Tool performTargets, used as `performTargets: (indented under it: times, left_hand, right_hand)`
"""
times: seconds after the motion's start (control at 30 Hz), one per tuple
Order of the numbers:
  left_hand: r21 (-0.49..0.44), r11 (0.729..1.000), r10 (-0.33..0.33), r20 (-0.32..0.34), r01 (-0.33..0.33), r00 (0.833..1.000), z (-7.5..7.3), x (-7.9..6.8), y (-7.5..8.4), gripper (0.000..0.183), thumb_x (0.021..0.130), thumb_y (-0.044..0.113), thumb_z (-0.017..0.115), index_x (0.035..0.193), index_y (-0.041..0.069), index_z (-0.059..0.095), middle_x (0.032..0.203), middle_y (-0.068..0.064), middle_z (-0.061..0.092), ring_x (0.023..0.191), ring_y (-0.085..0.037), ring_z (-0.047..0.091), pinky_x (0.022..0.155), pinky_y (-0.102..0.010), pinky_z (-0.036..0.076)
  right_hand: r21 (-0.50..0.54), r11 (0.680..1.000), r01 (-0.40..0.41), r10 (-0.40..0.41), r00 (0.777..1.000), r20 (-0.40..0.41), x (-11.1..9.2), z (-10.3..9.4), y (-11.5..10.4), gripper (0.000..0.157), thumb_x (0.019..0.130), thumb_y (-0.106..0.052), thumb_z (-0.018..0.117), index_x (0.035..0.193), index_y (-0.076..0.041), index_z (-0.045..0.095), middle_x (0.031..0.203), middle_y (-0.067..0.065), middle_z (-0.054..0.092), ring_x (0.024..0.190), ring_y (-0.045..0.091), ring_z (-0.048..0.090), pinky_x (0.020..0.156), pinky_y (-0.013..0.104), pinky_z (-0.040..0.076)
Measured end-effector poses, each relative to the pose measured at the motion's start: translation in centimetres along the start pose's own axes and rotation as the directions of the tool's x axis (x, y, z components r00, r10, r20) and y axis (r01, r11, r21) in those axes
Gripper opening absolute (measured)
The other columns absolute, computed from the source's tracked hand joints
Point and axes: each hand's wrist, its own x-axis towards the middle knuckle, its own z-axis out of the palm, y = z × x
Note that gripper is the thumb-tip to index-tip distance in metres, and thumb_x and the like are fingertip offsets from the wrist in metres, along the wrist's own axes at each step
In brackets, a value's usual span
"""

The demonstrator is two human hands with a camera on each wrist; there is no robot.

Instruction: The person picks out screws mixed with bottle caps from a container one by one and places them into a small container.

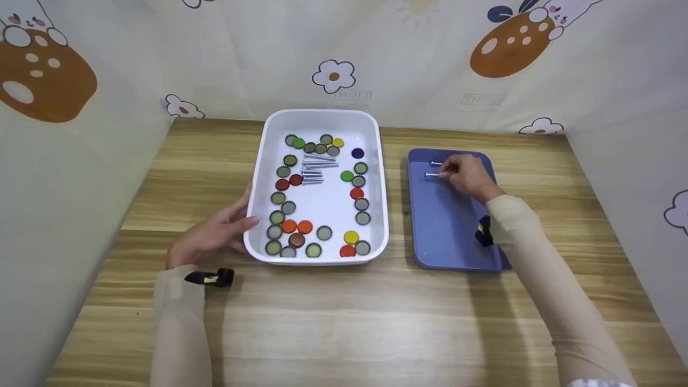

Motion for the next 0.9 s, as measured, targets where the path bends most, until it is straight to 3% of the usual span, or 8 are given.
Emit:
performTargets:
  times: [0.33, 0.53, 0.9]
  left_hand:
    - [0.005, 1.000, 0.016, -0.004, -0.016, 1.000, 0.0, 0.0, -0.1, 0.077, 0.106, 0.024, 0.050, 0.158, 0.045, -0.002, 0.169, -0.015, 0.012, 0.124, -0.048, 0.058, 0.083, -0.055, 0.062]
    - [-0.011, 0.998, 0.056, 0.024, -0.055, 0.998, 0.0, 0.0, -0.3, 0.078, 0.106, 0.019, 0.048, 0.159, 0.041, -0.006, 0.169, -0.016, 0.010, 0.121, -0.046, 0.060, 0.081, -0.056, 0.062]
    - [-0.013, 1.000, -0.004, 0.002, 0.004, 1.000, 0.1, 0.1, -0.1, 0.076, 0.107, 0.021, 0.048, 0.157, 0.048, -0.003, 0.170, -0.011, 0.010, 0.125, -0.046, 0.058, 0.084, -0.055, 0.062]
  right_hand:
    - [-0.021, 0.999, -0.041, 0.040, 0.998, -0.050, 0.4, 0.7, 0.5, 0.015, 0.096, -0.009, 0.065, 0.098, 0.003, 0.073, 0.092, 0.020, 0.071, 0.081, 0.025, 0.062, 0.067, 0.028, 0.048]
    - [-0.045, 0.998, -0.034, 0.032, 0.998, -0.058, 0.8, 0.8, 0.4, 0.016, 0.096, -0.008, 0.065, 0.101, 0.005, 0.073, 0.096, 0.023, 0.071, 0.085, 0.029, 0.061, 0.072, 0.034, 0.049]
    - [-0.041, 0.997, -0.059, 0.056, 0.996, -0.070, 1.2, 0.4, 0.4, 0.017, 0.095, -0.004, 0.062, 0.103, 0.008, 0.071, 0.100, 0.026, 0.071, 0.089, 0.032, 0.062, 0.076, 0.040, 0.051]
